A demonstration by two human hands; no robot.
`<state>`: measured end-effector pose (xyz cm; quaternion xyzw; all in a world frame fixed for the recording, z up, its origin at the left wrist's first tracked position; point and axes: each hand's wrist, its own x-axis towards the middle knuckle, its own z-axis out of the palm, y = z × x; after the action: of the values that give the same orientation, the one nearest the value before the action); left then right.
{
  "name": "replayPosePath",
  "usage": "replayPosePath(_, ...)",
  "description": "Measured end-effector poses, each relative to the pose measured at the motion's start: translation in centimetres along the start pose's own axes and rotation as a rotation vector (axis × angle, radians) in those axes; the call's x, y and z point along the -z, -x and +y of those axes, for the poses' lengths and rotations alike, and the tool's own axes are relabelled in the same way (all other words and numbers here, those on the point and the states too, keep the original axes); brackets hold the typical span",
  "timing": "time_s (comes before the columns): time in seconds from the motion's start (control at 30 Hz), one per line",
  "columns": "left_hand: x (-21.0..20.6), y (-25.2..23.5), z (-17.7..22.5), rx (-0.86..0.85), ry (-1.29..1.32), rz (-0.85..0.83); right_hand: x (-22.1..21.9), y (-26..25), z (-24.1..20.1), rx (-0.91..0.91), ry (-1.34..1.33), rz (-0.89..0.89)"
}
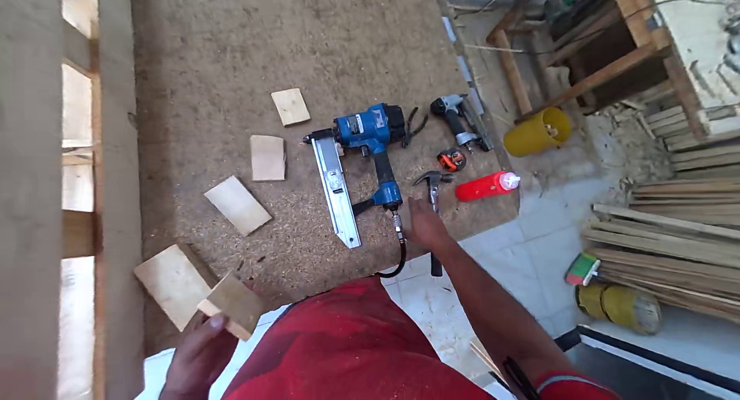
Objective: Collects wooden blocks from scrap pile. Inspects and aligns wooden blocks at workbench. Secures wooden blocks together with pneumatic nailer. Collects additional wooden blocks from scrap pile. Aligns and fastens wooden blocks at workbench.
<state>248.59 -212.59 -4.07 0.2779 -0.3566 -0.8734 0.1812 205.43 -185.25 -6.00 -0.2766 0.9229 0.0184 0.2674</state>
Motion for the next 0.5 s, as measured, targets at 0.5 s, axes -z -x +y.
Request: replayPosePath(0.5,-13.3,-0.4,7.9,-0.493,-0.671,-0.345,6.9,15.4,-20.7,0.923,-0.878,-0.085)
